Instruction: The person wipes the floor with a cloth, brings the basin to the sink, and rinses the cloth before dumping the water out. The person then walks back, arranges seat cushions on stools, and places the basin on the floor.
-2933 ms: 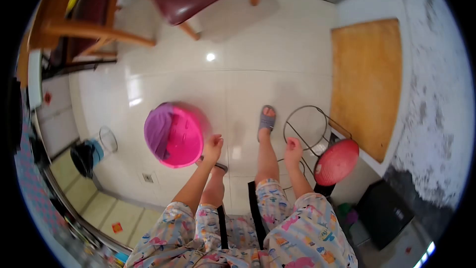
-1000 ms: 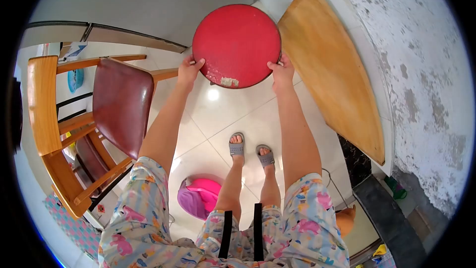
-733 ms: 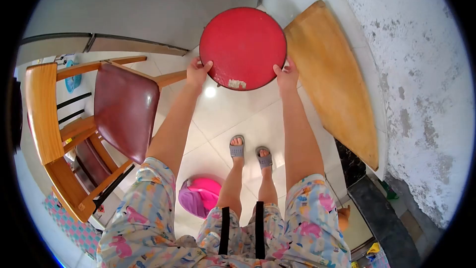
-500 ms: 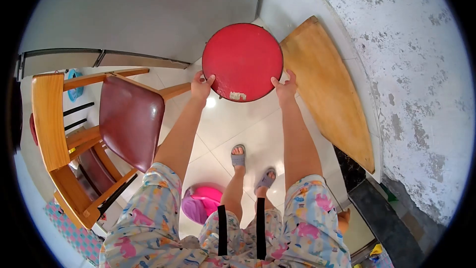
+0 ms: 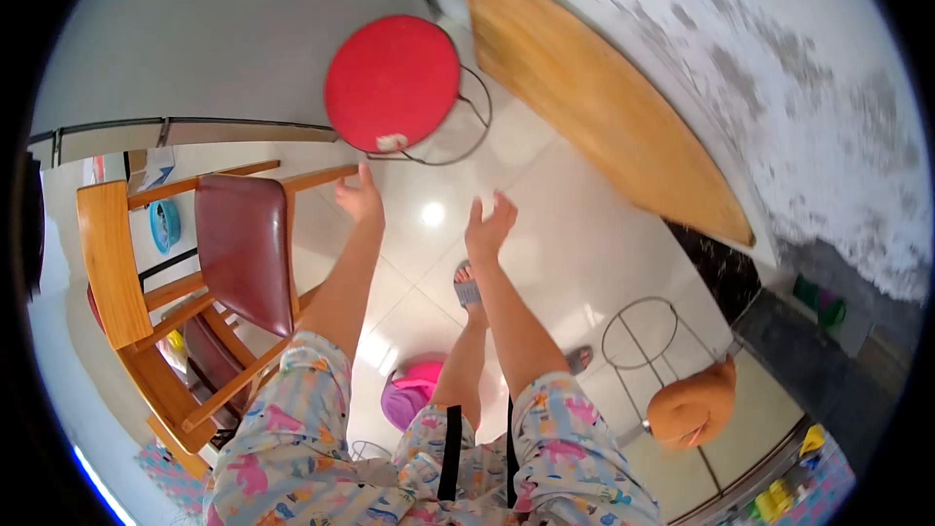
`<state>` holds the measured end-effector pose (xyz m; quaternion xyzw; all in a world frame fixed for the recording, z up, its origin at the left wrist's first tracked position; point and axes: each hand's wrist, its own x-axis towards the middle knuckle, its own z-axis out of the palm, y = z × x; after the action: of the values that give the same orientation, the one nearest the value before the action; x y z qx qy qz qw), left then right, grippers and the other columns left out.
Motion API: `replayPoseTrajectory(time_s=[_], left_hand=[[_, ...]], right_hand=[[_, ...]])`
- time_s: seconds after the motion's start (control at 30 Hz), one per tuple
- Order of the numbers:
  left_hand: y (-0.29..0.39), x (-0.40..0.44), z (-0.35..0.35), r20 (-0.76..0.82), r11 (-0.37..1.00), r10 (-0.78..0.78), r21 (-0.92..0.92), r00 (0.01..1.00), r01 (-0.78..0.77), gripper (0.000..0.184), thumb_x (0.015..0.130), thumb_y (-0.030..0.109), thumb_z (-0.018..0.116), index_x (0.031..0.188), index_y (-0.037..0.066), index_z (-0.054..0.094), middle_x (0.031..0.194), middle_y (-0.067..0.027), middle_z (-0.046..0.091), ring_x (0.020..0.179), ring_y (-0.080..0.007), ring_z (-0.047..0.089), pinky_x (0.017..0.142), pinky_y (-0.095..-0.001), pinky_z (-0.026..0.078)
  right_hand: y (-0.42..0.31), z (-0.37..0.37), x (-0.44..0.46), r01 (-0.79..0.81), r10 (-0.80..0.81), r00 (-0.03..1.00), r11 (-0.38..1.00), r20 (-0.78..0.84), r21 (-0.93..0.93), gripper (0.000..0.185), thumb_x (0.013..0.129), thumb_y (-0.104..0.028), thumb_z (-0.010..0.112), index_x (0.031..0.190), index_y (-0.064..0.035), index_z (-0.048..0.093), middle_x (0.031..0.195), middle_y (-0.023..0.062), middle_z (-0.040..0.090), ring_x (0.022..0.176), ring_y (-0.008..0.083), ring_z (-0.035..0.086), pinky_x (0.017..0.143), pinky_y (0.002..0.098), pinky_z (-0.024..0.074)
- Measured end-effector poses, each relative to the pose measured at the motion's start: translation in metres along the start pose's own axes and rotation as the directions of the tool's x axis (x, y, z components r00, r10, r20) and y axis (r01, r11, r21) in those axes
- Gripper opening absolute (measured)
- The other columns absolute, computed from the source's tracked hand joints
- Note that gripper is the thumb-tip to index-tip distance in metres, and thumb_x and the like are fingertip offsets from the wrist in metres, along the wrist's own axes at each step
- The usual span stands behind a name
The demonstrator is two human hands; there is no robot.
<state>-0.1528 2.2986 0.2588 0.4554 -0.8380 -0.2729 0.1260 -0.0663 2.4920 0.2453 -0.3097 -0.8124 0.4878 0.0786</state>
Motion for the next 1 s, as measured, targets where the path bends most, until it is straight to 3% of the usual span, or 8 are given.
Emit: replayPoseTrajectory(time_s=[0.2,0.3,0.4,0.53,0.67,0.77,0.87,1.0], left_hand=[[-0.129,-0.260,-0.035,0.592,0.992,0.122,-0.053,0.796,-0.113,0.031,0.083,0.026,0.068,0.101,0.002,0.060,0.077,-0.0113,0.061,0.071,-0.0267,0.058,0.069,-0.0398,0.048],[-0.157,-0.403,-0.072,0.827,0.958,0.263,-0.162,0.497,-0.236,0.031,0.081,0.024,0.071,0.102,0.003,0.060,0.078,-0.0112,0.065,0.076,-0.0186,0.063,0.069,-0.0344,0.051],[-0.159,-0.525,-0.092,0.976,0.978,0.191,-0.198,0.103,0.058,0.038,0.080,0.021,0.073,0.109,0.001,0.057,0.091,-0.0112,0.065,0.084,-0.0187,0.063,0.072,-0.0322,0.051],[-0.111,-0.635,-0.103,0.966,0.984,0.176,-0.172,-0.191,0.039,0.074,0.075,0.026,0.079,0.130,-0.004,0.041,0.115,-0.0149,0.057,0.109,-0.0210,0.055,0.090,-0.0328,0.047],[-0.092,-0.698,-0.090,0.956,0.993,0.056,-0.083,-0.287,-0.084,0.098,0.066,0.033,0.085,0.139,-0.003,0.031,0.124,-0.0157,0.052,0.115,-0.0241,0.052,0.095,-0.0342,0.044],[-0.065,-0.720,-0.098,0.914,0.993,0.070,-0.028,-0.399,0.111,0.094,0.066,0.032,0.085,0.138,0.000,0.033,0.125,-0.0123,0.053,0.117,-0.0224,0.051,0.097,-0.0347,0.043],[-0.057,-0.728,-0.104,0.899,0.974,0.060,0.043,-0.433,0.225,0.076,0.073,0.023,0.080,0.133,0.002,0.039,0.124,-0.0071,0.054,0.115,-0.0165,0.052,0.097,-0.0339,0.043],[-0.064,-0.728,-0.105,0.828,0.880,-0.084,0.324,-0.555,0.349,0.063,0.076,0.015,0.075,0.130,0.004,0.044,0.122,-0.0060,0.055,0.113,-0.0163,0.053,0.095,-0.0346,0.044]], right_hand=[[0.169,-0.227,-0.175,-0.462,0.458,0.887,0.882,-0.059,-0.097,0.028,0.084,-0.011,0.062,0.110,-0.0034,0.059,0.099,0.0133,0.058,0.085,0.0230,0.058,0.077,0.0335,0.0499],[0.253,-0.326,-0.226,-0.468,0.481,0.834,0.876,-0.271,0.115,0.024,0.085,-0.002,0.057,0.109,-0.0027,0.059,0.103,0.0078,0.056,0.084,0.0151,0.054,0.063,0.0268,0.0490],[0.186,-0.444,-0.203,-0.333,0.266,0.896,0.932,-0.354,-0.142,0.024,0.085,0.002,0.054,0.109,-0.0029,0.057,0.095,0.0059,0.058,0.073,0.0115,0.054,0.055,0.0222,0.0448],[0.204,-0.555,-0.209,-0.252,-0.031,0.716,0.920,-0.697,-0.299,0.024,0.085,0.006,0.054,0.108,0.0002,0.056,0.101,0.0107,0.056,0.081,0.0196,0.053,0.063,0.0267,0.0461],[0.271,-0.653,-0.230,-0.512,0.192,0.424,0.857,-0.885,-0.060,0.055,0.085,-0.020,0.068,0.130,-0.0028,0.042,0.131,0.0180,0.042,0.115,0.0277,0.045,0.093,0.0370,0.0415],[0.351,-0.711,-0.250,-0.563,0.462,0.345,0.798,-0.817,0.213,0.076,0.083,-0.035,0.071,0.142,-0.0079,0.032,0.145,0.0159,0.029,0.130,0.0304,0.036,0.104,0.0393,0.0348],[0.345,-0.744,-0.247,-0.386,0.871,0.406,0.437,-0.276,0.813,0.081,0.084,-0.043,0.069,0.147,-0.0136,0.027,0.150,0.0089,0.028,0.137,0.0283,0.029,0.109,0.0417,0.0296],[0.383,-0.746,-0.249,-0.238,0.648,0.750,0.081,0.130,0.968,0.064,0.092,-0.045,0.055,0.147,-0.0250,0.030,0.151,-0.0017,0.031,0.137,0.0219,0.030,0.109,0.0466,0.0308]])
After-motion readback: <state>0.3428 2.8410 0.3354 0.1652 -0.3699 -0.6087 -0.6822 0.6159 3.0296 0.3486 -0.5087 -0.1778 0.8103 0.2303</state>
